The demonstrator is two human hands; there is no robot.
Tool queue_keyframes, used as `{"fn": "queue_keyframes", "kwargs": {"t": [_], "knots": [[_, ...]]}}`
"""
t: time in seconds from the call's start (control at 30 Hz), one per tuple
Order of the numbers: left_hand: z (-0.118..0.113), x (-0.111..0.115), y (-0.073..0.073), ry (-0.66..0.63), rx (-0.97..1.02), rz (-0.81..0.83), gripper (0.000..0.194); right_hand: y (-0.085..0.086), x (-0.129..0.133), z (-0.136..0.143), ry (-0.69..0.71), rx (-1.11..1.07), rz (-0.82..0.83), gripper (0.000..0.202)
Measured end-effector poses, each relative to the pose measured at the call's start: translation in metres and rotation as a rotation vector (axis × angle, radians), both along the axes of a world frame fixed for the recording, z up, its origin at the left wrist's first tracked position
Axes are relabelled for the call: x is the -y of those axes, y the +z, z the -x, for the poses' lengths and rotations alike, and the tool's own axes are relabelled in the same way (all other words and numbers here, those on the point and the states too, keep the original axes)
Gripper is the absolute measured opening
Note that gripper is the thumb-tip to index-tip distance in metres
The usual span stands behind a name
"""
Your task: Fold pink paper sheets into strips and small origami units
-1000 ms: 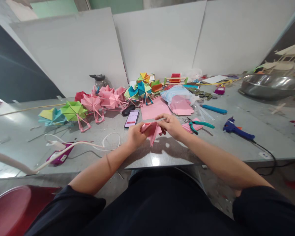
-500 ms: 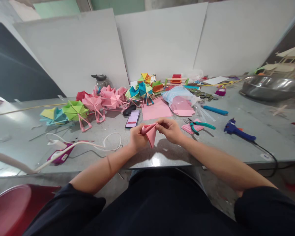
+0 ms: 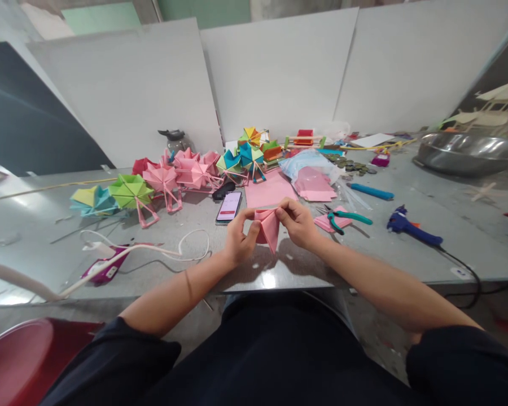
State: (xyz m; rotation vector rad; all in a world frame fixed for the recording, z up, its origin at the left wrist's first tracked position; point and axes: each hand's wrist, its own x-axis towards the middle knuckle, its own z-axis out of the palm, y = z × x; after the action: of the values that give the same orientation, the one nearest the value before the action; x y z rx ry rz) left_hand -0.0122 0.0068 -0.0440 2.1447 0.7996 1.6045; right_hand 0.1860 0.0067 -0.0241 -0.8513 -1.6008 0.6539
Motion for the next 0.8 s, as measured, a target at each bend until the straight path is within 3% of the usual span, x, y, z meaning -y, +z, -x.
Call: {"fn": "queue_keyframes", "kwargs": {"t": [0.17,0.37,0.63,0.8], "knots": [[0.002,0.003,0.003,0.059,-0.07,-0.019,0.028,-0.005,0.006,0.006,-0.071,-0.031,-0.067,0.059],[0.0,0.003,-0.002,0.016,-0.119,-0.081,0.018,-0.013,0.009,0.012,-0.169,-0.082,-0.142,0.056],[-0.001,0.007,0.003,0.093,-0.049,-0.066,0.026,-0.02,0.004,0.009,-0.138,-0.038,-0.119,0.052],[0.0,0.008,0.006,0.131,-0.091,-0.01,0.028,-0.023,0.003,0.009,-0.191,-0.009,-0.141,0.049]]}}
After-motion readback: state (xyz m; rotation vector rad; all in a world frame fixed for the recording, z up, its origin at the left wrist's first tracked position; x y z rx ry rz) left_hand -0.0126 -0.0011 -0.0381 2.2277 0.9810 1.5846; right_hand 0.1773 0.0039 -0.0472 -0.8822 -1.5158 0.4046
